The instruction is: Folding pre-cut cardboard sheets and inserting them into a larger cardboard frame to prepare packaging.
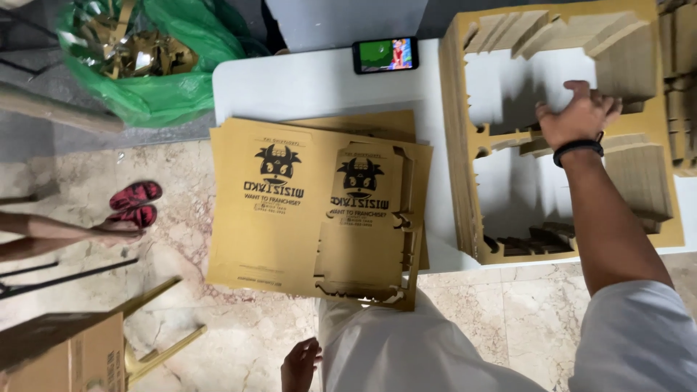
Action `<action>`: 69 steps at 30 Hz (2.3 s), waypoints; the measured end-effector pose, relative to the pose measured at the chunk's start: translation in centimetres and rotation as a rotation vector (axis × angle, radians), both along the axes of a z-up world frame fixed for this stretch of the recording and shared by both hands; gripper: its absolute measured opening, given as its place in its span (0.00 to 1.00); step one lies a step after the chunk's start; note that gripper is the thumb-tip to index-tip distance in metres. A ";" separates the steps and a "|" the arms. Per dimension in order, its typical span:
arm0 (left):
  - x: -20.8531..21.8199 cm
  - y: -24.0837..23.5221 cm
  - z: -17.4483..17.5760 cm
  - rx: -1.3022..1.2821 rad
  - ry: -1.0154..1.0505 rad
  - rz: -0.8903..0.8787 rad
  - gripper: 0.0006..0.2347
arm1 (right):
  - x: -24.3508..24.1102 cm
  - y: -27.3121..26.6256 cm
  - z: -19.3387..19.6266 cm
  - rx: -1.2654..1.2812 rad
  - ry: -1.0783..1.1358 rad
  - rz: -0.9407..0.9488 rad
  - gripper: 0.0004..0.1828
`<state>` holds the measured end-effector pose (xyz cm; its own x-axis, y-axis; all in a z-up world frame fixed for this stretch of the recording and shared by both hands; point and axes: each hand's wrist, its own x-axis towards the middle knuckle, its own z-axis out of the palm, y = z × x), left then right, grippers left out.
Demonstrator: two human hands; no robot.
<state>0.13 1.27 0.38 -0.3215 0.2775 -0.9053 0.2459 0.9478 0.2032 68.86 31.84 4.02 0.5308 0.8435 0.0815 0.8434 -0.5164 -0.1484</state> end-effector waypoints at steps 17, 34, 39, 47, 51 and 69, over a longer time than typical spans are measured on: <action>0.9 9.5 6.6 0.318 0.132 -0.567 0.12 | -33.2 -26.7 -6.4 -0.196 0.845 -0.214 0.43; 11.9 16.4 9.6 1.014 -0.393 -1.666 0.14 | -40.6 -26.0 5.3 0.080 1.129 -0.584 0.32; 12.3 15.9 6.8 0.947 -0.428 -1.820 0.05 | -42.5 -23.9 7.6 0.218 1.108 -0.590 0.34; 9.5 21.9 14.1 1.046 -0.620 -1.527 0.13 | -45.3 -27.7 -1.7 0.485 1.407 -1.082 0.38; 8.0 23.0 14.7 1.109 -0.622 -1.484 0.15 | -47.8 -29.1 -7.8 0.450 1.757 -1.294 0.38; 3.6 25.5 22.3 1.146 -0.622 -1.153 0.13 | -49.7 -27.9 -6.0 0.889 1.708 -1.102 0.24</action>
<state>3.76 26.82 22.69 0.7767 0.6298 -0.0036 0.2660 -0.3229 0.9083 19.12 3.91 -2.01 0.5915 0.2688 -0.7602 -0.7957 0.0422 -0.6042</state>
